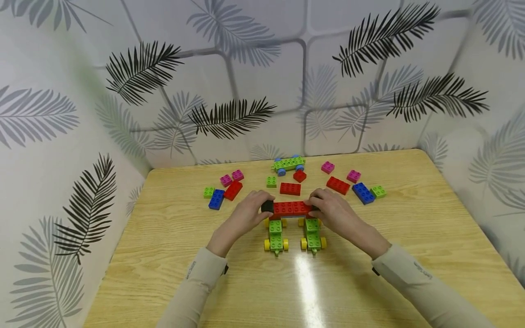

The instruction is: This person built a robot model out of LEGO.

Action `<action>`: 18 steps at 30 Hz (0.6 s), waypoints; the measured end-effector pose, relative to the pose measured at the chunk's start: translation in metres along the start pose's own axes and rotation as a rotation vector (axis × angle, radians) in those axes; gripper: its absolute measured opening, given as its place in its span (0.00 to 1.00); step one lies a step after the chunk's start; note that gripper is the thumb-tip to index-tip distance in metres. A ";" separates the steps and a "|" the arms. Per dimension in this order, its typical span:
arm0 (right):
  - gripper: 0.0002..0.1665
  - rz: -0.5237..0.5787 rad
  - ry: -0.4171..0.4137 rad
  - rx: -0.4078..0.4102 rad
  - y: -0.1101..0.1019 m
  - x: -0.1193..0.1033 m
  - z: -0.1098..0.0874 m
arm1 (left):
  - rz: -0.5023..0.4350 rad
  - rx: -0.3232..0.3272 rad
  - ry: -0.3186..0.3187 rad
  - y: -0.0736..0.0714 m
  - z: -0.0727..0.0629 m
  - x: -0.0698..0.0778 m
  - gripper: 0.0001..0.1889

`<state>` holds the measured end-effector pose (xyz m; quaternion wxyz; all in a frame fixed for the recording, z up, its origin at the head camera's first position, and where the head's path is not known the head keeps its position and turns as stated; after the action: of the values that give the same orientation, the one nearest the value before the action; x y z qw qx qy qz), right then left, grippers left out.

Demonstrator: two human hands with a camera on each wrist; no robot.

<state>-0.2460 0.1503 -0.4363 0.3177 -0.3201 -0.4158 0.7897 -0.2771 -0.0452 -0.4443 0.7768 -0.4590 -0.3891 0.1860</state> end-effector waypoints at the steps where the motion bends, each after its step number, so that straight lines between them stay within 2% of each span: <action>1: 0.14 0.002 -0.001 0.002 0.000 0.000 0.000 | 0.003 -0.005 0.000 0.000 0.001 0.000 0.19; 18: 0.15 -0.004 -0.020 0.023 0.000 0.001 0.000 | 0.038 -0.016 0.019 -0.003 0.003 0.007 0.18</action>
<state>-0.2468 0.1511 -0.4369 0.3186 -0.3076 -0.4106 0.7970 -0.2753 -0.0410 -0.4380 0.7731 -0.4740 -0.3745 0.1934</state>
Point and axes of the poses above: each hand's wrist, its own z-axis towards the middle knuckle, its own y-axis out of the palm, x = y × z, the point moved 6 cm from there along z, towards the middle knuckle, and after that the axes turned 7 degrees about x, right-handed, at the moved point
